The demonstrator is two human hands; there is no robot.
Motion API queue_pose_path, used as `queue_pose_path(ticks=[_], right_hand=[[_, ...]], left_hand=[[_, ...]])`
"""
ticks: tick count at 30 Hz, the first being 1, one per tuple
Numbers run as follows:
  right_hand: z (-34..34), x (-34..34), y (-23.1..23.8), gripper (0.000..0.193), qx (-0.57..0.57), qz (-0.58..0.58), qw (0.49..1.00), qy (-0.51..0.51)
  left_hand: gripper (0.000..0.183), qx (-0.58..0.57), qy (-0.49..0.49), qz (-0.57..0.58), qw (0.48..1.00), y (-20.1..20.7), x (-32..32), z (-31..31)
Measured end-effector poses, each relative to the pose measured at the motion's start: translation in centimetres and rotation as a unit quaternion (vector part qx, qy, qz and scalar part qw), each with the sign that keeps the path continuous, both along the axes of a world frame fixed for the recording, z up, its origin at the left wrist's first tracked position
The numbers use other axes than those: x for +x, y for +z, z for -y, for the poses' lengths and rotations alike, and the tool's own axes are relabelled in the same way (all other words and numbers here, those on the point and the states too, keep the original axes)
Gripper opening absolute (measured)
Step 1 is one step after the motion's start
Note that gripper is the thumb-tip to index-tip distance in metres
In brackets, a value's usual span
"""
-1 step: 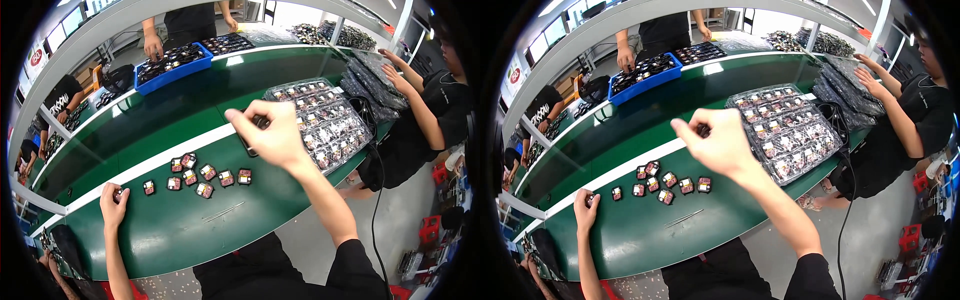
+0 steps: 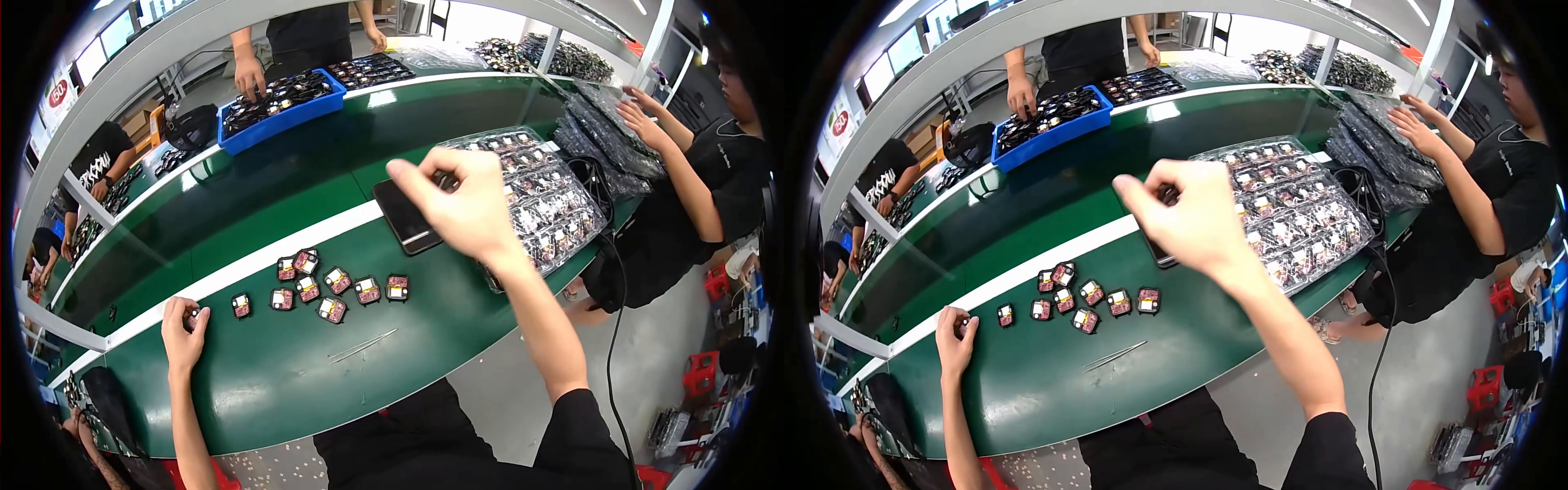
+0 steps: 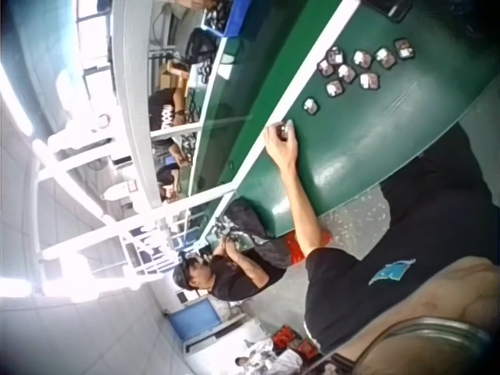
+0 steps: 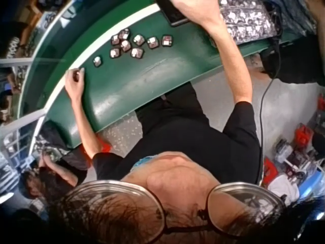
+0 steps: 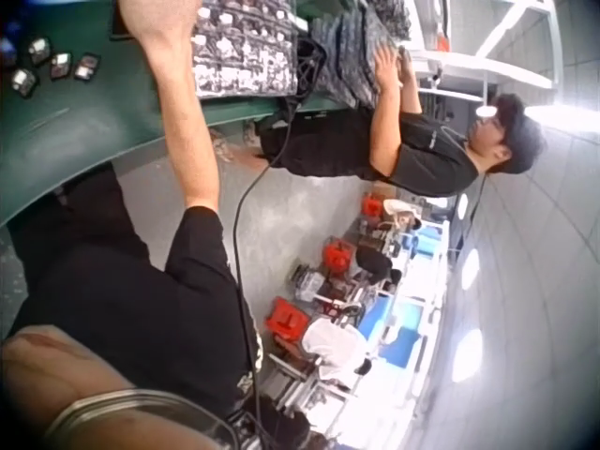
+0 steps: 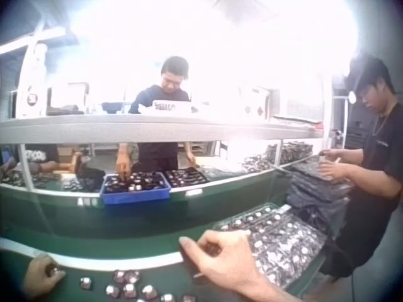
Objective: Use tweezers to carefully attach small electronic components to a watch-like device housing on an assembly line.
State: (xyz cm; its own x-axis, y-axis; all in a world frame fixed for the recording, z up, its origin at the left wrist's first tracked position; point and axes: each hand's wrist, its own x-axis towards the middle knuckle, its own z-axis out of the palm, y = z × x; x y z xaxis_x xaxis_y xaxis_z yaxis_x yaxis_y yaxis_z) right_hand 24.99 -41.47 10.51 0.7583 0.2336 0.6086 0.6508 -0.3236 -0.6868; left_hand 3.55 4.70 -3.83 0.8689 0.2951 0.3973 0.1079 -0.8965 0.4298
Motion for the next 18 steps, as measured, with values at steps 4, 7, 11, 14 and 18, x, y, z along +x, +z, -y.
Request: queue_pose_path(ticks=[4,7,11,14,18], right_hand=[[9.0,6.3,2.6,0.051,-0.146,-0.044,0.971,-0.182],[14.0,11.0,1.7,0.057,-0.232,-0.099,0.937,-0.242],[17.1,15.1,-4.1,0.051,-0.294,-0.027,0.924,-0.244],[17.5,14.8,-4.9,0.043,-0.258,-0.056,0.939,-0.221],[18.5,14.9,-4.5,0.041,-0.124,-0.120,0.974,-0.149]], left_hand=[[0.037,0.020,-0.066,0.034,0.997,1.2,1.8,3.2],[0.044,0.022,-0.122,0.051,0.991,2.4,3.0,6.5],[0.045,0.027,-0.168,0.038,0.985,1.7,4.9,9.3],[0.041,0.032,-0.188,0.029,0.981,1.1,5.4,10.6],[0.036,-0.022,-0.185,-0.015,0.982,0.2,5.3,10.8]])
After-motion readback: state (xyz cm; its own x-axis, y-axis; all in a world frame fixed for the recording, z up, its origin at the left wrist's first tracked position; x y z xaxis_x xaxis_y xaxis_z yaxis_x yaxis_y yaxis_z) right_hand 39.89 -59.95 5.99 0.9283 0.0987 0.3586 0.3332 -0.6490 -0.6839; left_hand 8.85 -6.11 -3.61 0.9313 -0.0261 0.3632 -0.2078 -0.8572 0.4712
